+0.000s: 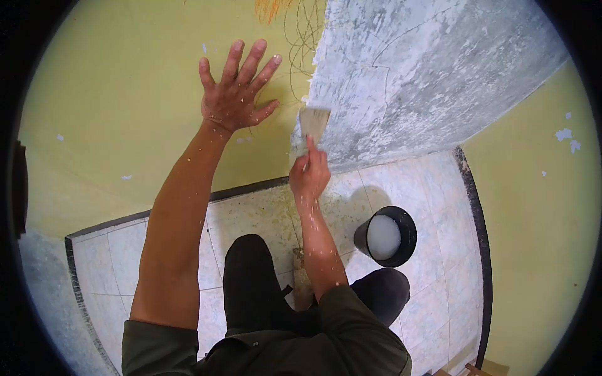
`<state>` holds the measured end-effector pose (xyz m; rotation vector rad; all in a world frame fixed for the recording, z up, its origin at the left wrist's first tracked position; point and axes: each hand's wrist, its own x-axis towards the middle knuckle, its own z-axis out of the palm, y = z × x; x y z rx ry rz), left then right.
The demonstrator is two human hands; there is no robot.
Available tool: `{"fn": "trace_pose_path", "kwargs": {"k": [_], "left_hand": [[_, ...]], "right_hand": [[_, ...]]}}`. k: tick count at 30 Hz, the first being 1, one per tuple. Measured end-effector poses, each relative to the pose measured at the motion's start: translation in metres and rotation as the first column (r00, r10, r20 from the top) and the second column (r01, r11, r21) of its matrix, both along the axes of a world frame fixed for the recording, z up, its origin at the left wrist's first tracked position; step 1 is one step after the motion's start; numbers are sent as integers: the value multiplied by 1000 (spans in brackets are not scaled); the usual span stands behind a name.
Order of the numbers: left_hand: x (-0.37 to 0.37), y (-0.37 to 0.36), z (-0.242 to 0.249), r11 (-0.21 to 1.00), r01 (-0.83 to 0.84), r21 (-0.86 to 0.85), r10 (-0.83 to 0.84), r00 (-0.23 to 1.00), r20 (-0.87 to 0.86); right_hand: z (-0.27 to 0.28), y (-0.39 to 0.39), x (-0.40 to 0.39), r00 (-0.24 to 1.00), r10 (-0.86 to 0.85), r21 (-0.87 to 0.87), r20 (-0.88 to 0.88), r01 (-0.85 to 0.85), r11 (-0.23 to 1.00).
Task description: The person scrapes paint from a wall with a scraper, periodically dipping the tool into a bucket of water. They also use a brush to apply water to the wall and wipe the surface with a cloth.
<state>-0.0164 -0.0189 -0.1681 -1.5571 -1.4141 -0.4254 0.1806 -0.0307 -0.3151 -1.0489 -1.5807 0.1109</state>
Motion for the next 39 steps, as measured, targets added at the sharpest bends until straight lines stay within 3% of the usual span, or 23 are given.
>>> {"fn": "trace_pose_path", "kwargs": {"k": [1,2,6,11,14,17,21,25,27,29,33,36,38,39], "left_hand": [[-2,2,4,1000,-10,10,10,1000,-3],[-3,3,7,1000,-16,23,16,1000,-8],[-3,1,4,1000,-29,6,29,999,-23],[-5,5,9,999,-16,40,17,1000,-20],[0,-2,-2,999,-29,-17,29,1000,2],[-2,4,8,997,-43,61,45,999,-22],[-5,5,5,998,-52,39,53,998,-43],[-1,-1,-1,999,-29,19,29,999,-14],[-1,4,5,998,-30,53,31,999,-30],[-3,4,2,999,-16,48,17,1000,-22],[-2,3,-2,1000,2,22,-2,1000,11],[-2,2,2,1000,-25,-6,25,1000,9],[-1,3,2,999,-31,7,31,1000,-5],[-2,3,2,999,-40,-1,40,999,-12]], "right_hand": [[-7,-3,1,999,-1,9,38,1,1000],[-15,-5,2,1000,10,-104,1,-10,994],[-1,-1,-5,1000,-8,-102,-20,6,995],[0,0,-9,998,12,-15,-65,-13,1000],[34,6,-10,998,-8,23,-65,9,1000],[7,3,-8,999,-34,18,-23,34,999],[-6,5,-11,999,-30,12,-33,30,999],[36,8,-12,995,10,36,-104,-6,999],[-2,6,-8,997,-69,80,-32,72,994],[-25,-1,-11,998,-47,-122,-49,41,992],[20,12,-9,994,15,2,-107,-15,1000],[-19,5,-3,994,-13,-59,-109,7,998],[-28,-2,-5,995,-43,-211,-86,24,977],[-18,3,-9,995,-42,-206,-96,22,978]]}}
